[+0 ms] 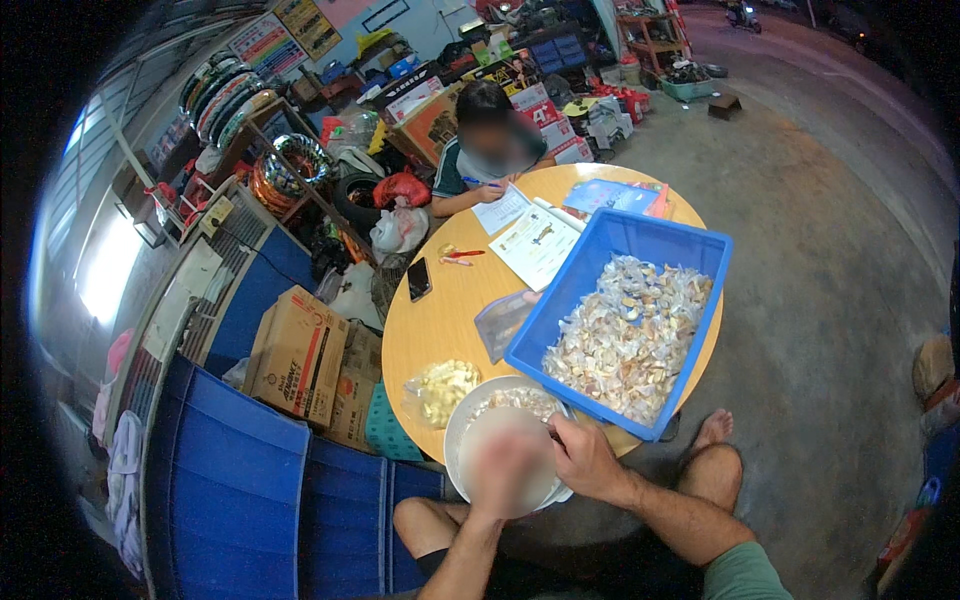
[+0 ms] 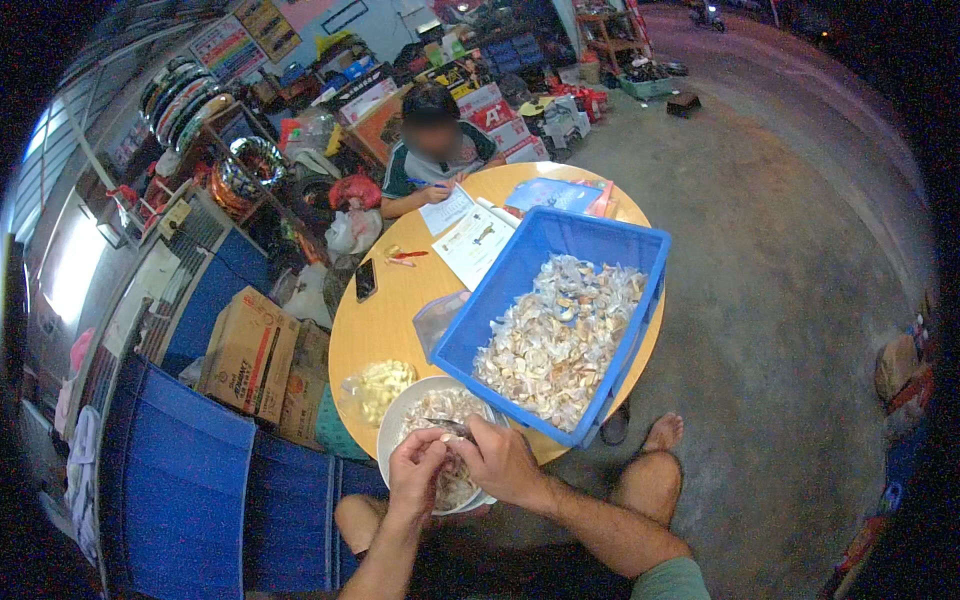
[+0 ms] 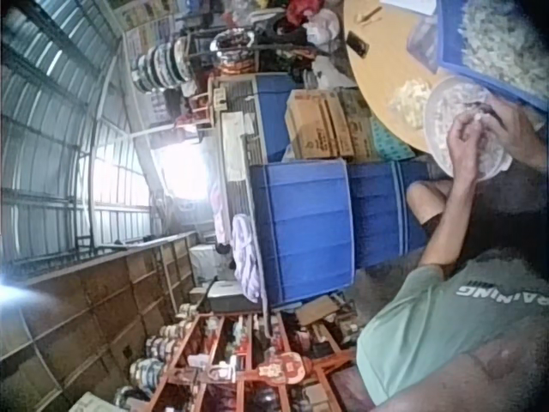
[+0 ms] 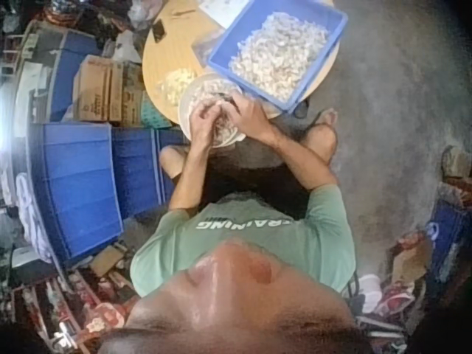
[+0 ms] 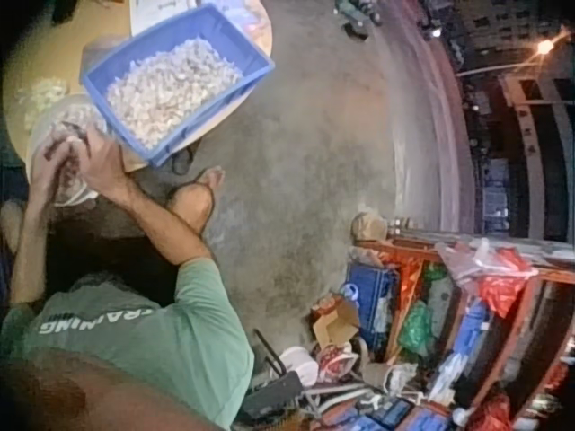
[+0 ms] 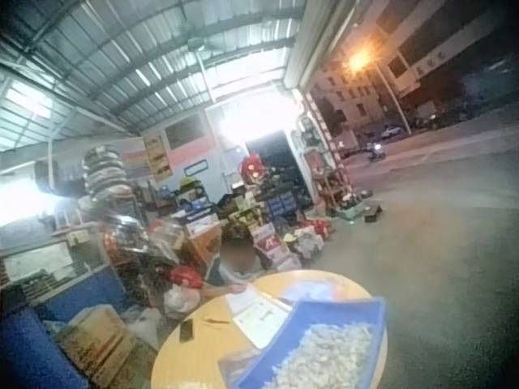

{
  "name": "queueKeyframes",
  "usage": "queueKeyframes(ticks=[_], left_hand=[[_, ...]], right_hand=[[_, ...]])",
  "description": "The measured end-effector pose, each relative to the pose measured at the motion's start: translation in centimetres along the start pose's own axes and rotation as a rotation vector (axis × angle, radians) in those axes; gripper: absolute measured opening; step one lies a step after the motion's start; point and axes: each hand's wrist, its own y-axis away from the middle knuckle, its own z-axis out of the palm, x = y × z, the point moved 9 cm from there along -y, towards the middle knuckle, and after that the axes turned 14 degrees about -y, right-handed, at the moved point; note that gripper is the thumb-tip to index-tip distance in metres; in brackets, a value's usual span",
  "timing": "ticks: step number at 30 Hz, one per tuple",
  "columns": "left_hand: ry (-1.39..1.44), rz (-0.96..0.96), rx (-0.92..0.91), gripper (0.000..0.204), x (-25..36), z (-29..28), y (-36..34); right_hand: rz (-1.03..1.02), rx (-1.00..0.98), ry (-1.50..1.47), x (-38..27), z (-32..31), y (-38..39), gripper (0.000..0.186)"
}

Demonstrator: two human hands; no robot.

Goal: The person sits at a table and peels garlic cloves one by one using a small knife, placing the peeled cloves into a bowl on their lap. A child sits across the table writing in a notebook.

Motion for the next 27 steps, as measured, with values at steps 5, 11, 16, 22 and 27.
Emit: queueKeyframes(ticks=[5, 11, 16, 22, 27], left_hand=[[-0.06, 0.013, -0.006, 0.019, 0.2, -0.5, 0.0], [-0.188, 0.067, -0.056, 0.016, 0.5, -0.6, -0.2], [-0.126, -0.007, -0.032, 0.013, -0.5, -1.3, -0.1], [-0.069, -0.009, 0.042, 0.012, -0.6, -1.5, 0.3], [-0.01, -0.001, 0.094, 0.011, -1.9, -2.0, 0.7]], right_hand=[[-0.009, 0.004, 0.023, -0.5, 0.2, 0.1, 0.026], [-0.059, 0.009, 0.027, -0.7, 0.4, 0.1, 0.026], [-0.025, -0.003, 0.023, -0.4, 0.8, 0.2, 0.026], [-0.043, -0.004, 0.021, -0.5, 1.0, 0.0, 0.025], [-0.015, -0.044, 0.028, 0.0, 1.5, 0.1, 0.02]])
